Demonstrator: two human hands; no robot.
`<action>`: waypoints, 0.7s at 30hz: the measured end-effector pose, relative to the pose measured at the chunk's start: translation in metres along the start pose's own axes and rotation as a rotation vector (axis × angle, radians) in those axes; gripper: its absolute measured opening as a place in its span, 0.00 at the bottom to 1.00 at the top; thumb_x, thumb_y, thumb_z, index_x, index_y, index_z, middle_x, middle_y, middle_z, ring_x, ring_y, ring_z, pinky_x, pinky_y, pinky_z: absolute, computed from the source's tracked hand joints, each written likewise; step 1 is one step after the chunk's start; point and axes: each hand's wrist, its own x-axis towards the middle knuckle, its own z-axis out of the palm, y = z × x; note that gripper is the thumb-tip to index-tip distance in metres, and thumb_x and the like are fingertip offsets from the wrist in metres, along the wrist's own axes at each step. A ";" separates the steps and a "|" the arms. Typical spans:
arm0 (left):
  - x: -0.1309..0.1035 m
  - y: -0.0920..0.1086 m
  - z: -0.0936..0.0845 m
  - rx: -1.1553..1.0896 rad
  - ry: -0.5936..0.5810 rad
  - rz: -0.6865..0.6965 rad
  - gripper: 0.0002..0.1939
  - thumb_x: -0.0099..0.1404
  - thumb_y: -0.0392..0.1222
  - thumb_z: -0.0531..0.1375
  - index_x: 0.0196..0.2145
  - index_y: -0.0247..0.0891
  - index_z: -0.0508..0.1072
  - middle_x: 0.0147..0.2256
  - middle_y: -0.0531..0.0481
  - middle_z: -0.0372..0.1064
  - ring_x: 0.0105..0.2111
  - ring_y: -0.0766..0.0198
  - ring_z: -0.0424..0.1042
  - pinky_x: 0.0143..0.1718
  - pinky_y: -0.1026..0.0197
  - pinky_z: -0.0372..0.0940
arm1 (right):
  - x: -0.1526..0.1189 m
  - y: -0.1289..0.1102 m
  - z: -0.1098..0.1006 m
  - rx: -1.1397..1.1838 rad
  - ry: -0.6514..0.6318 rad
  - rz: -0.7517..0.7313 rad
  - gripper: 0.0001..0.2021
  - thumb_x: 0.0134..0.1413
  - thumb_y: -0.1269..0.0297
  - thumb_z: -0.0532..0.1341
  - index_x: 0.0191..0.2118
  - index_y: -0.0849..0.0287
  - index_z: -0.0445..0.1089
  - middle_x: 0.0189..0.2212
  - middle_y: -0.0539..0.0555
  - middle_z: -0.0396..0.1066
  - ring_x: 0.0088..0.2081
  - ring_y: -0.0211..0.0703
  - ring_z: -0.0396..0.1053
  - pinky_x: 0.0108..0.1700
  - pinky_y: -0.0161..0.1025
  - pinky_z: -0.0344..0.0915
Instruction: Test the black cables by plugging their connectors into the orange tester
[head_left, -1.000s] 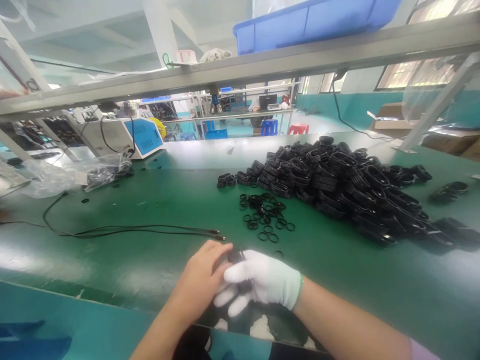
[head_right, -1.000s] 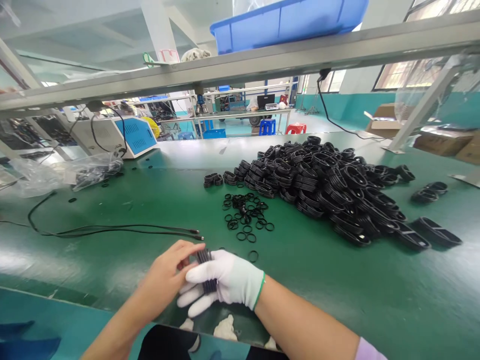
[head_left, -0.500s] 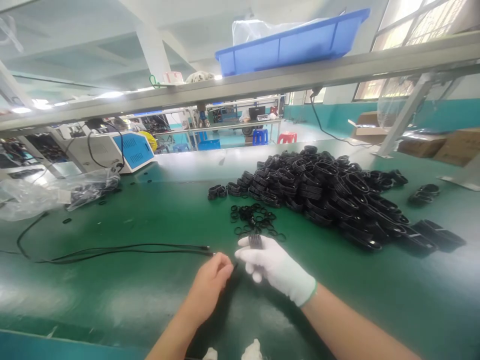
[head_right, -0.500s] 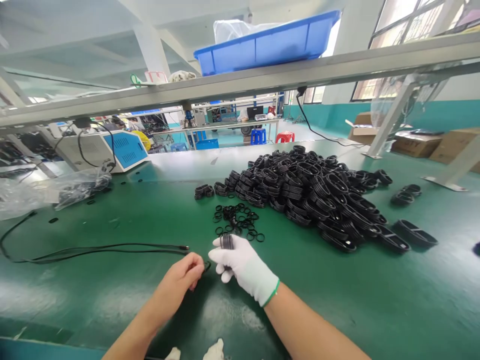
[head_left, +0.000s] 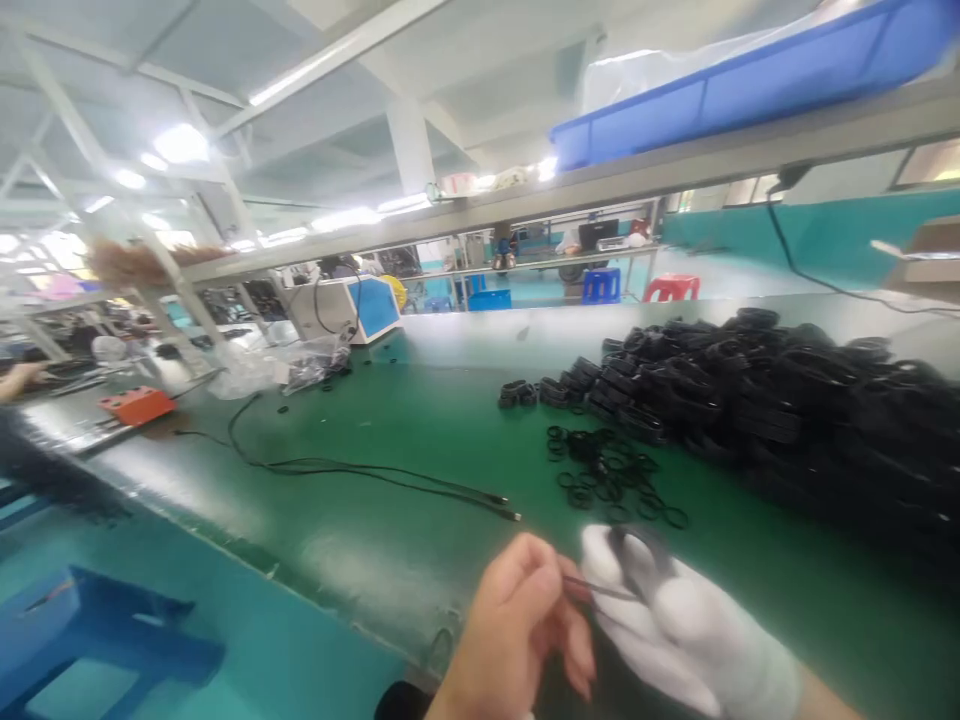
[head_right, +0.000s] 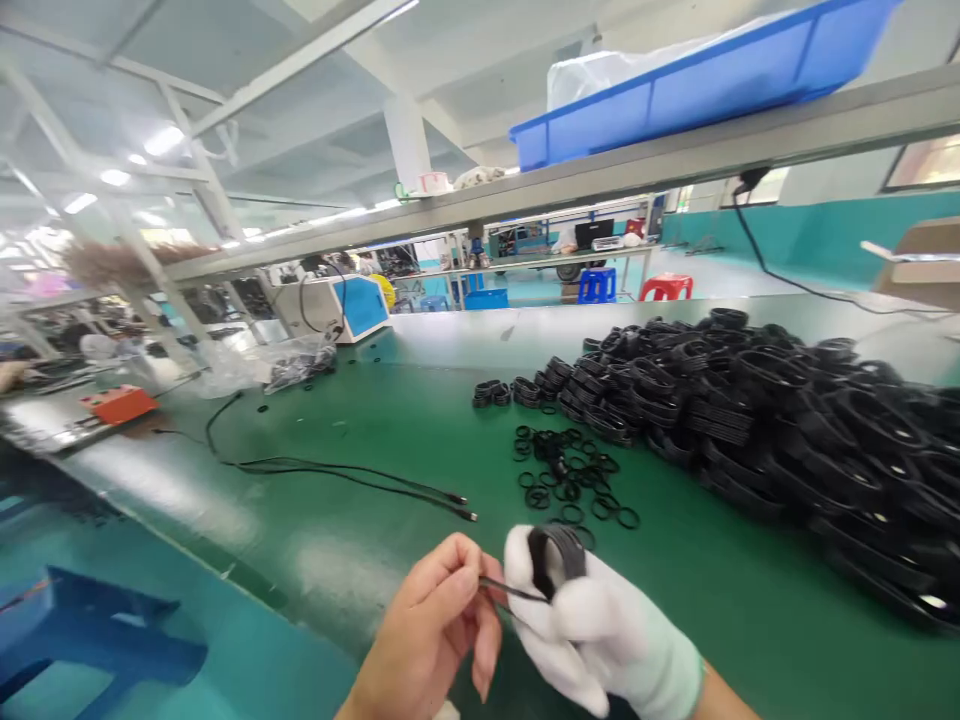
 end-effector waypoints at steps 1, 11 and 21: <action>-0.004 0.002 0.001 -0.039 -0.044 -0.009 0.14 0.58 0.55 0.46 0.29 0.42 0.57 0.23 0.52 0.67 0.12 0.69 0.59 0.14 0.64 0.57 | -0.003 0.000 0.000 -0.093 -0.041 0.032 0.29 0.20 0.41 0.70 0.29 0.53 0.62 0.15 0.43 0.55 0.13 0.30 0.51 0.16 0.31 0.47; -0.013 0.021 -0.032 0.510 -0.185 -0.066 0.04 0.53 0.33 0.57 0.27 0.42 0.68 0.18 0.58 0.65 0.17 0.67 0.61 0.21 0.66 0.55 | 0.005 -0.006 0.013 -0.382 -0.057 0.036 0.22 0.23 0.52 0.72 0.24 0.58 0.64 0.21 0.49 0.62 0.24 0.37 0.61 0.26 0.36 0.56; -0.026 0.049 -0.029 0.955 -0.163 0.093 0.09 0.47 0.38 0.71 0.27 0.46 0.77 0.27 0.55 0.71 0.36 0.56 0.66 0.33 0.62 0.57 | 0.004 -0.014 0.019 -0.483 0.135 0.041 0.16 0.41 0.64 0.63 0.40 0.59 0.64 0.19 0.47 0.67 0.15 0.33 0.60 0.18 0.32 0.56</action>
